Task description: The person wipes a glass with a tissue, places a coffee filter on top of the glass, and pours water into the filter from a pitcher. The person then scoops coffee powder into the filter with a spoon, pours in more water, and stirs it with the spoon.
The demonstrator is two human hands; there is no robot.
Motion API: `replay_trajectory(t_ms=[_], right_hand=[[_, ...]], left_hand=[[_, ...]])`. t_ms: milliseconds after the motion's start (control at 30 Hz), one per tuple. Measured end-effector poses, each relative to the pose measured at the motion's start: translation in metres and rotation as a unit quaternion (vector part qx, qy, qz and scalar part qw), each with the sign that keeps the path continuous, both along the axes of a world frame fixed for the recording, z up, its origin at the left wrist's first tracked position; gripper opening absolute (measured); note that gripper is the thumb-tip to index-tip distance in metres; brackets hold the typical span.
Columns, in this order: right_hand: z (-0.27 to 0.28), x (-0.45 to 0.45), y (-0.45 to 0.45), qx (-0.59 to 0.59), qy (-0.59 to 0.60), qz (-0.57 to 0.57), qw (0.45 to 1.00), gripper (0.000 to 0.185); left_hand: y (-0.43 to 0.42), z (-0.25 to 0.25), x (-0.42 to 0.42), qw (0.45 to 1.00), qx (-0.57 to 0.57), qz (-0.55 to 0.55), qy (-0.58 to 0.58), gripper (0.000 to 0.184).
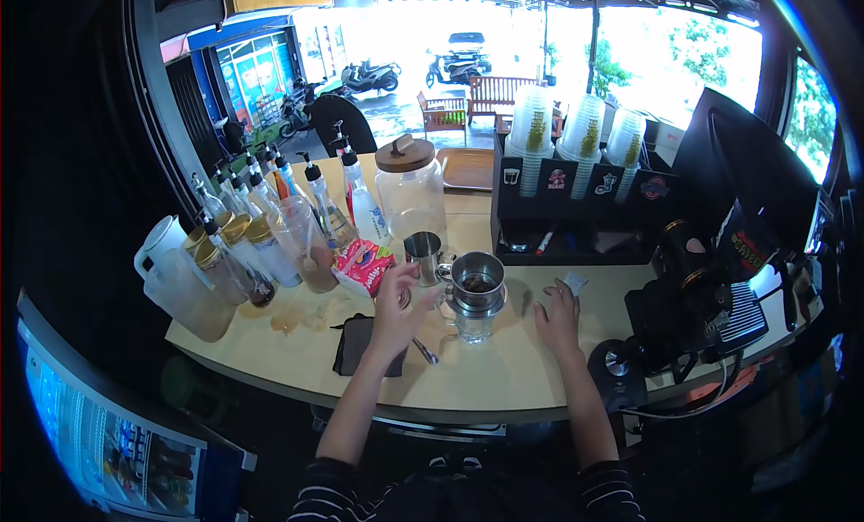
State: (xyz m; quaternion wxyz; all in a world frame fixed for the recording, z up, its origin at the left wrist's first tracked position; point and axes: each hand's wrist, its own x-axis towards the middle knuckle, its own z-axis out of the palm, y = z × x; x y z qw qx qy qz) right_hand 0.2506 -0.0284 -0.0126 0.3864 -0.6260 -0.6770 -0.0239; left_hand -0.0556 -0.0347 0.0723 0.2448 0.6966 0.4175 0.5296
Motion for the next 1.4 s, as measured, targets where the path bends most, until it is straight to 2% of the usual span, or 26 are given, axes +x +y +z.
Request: replay_trajectory(t_ms=[67, 100, 133, 167, 233, 267, 333, 467, 533, 633, 700, 767, 800, 867, 967, 1000, 1167, 1200, 1300, 1333, 1400], right_hand=[[0.007, -0.006, -0.003, 0.022, 0.017, 0.021, 0.999, 0.041], [0.015, -0.012, -0.007, -0.003, 0.116, 0.103, 0.988, 0.045], [0.023, -0.02, -0.011, -0.028, 0.213, 0.184, 0.959, 0.049], [0.027, -0.029, -0.014, -0.029, 0.213, 0.19, 0.958, 0.049], [0.031, -0.047, -0.019, -0.133, 0.394, 0.346, 0.841, 0.06], [0.032, -0.054, -0.019, -0.137, 0.394, 0.35, 0.839, 0.06], [0.034, -0.066, -0.016, -0.203, 0.284, 0.325, 0.879, 0.067], [0.034, -0.076, -0.007, -0.242, 0.314, 0.324, 0.859, 0.07], [0.034, -0.085, -0.006, -0.192, 0.32, 0.326, 0.869, 0.07], [0.032, -0.097, 0.001, -0.213, 0.297, 0.31, 0.878, 0.068], [0.03, -0.096, 0.008, -0.231, 0.324, 0.322, 0.859, 0.067], [0.028, -0.081, 0.02, -0.267, 0.325, 0.396, 0.816, 0.057], [0.026, -0.075, 0.032, -0.266, 0.323, 0.397, 0.817, 0.057], [0.023, -0.067, 0.061, -0.22, 0.395, 0.365, 0.814, 0.041], [0.022, -0.086, 0.09, -0.221, 0.395, 0.37, 0.811, 0.036], [-0.019, -0.093, 0.114, -0.181, 0.438, 0.336, 0.814, 0.03], [0.016, -0.118, 0.119, -0.155, 0.336, 0.387, 0.845, 0.017], [0.017, -0.12, 0.115, -0.223, 0.431, 0.447, 0.751, 0.024], [0.05, -0.128, 0.081, -0.338, 0.55, 0.442, 0.623, 0.038], [0.089, -0.134, 0.056, -0.383, 0.615, 0.396, 0.564, 0.026], [0.096, -0.137, 0.055, -0.423, 0.673, 0.346, 0.499, 0.019]], left_hand=[[-0.01, -0.035, -0.018, 0.991, -0.079, 0.102, 0.022, 0.078], [-0.025, -0.044, -0.019, 0.991, -0.08, 0.106, 0.024, 0.078], [-0.04, -0.05, -0.015, 0.977, -0.08, 0.155, 0.123, 0.076], [-0.048, -0.054, -0.011, 0.951, -0.08, 0.203, 0.22, 0.073], [-0.055, -0.058, -0.009, 0.945, -0.051, 0.219, 0.236, 0.072], [-0.058, -0.06, -0.011, 0.94, -0.023, 0.229, 0.253, 0.071], [-0.052, -0.061, -0.02, 0.942, -0.045, 0.227, 0.243, 0.069], [-0.046, -0.066, -0.039, 0.947, -0.066, 0.214, 0.229, 0.066], [-0.043, -0.067, -0.047, 0.947, -0.068, 0.215, 0.23, 0.065], [-0.038, -0.068, -0.056, 0.945, -0.064, 0.218, 0.235, 0.063], [-0.034, -0.067, -0.06, 0.944, -0.066, 0.221, 0.236, 0.061], [-0.036, -0.066, -0.06, 0.948, -0.051, 0.222, 0.221, 0.059], [-0.036, -0.066, -0.059, 0.952, -0.038, 0.223, 0.205, 0.057], [-0.035, -0.066, -0.059, 0.956, -0.04, 0.229, 0.178, 0.055], [-0.035, -0.068, -0.057, 0.959, -0.041, 0.236, 0.151, 0.052], [-0.035, -0.067, -0.058, 0.958, -0.04, 0.241, 0.153, 0.051], [-0.036, -0.062, -0.059, 0.96, -0.056, 0.244, 0.129, 0.05], [-0.035, -0.062, -0.059, 0.962, -0.06, 0.24, 0.118, 0.05], [-0.036, -0.064, -0.059, 0.965, -0.067, 0.233, 0.101, 0.051], [-0.036, -0.065, -0.059, 0.965, -0.067, 0.233, 0.095, 0.051], [-0.037, -0.065, -0.06, 0.967, -0.069, 0.232, 0.081, 0.051]])
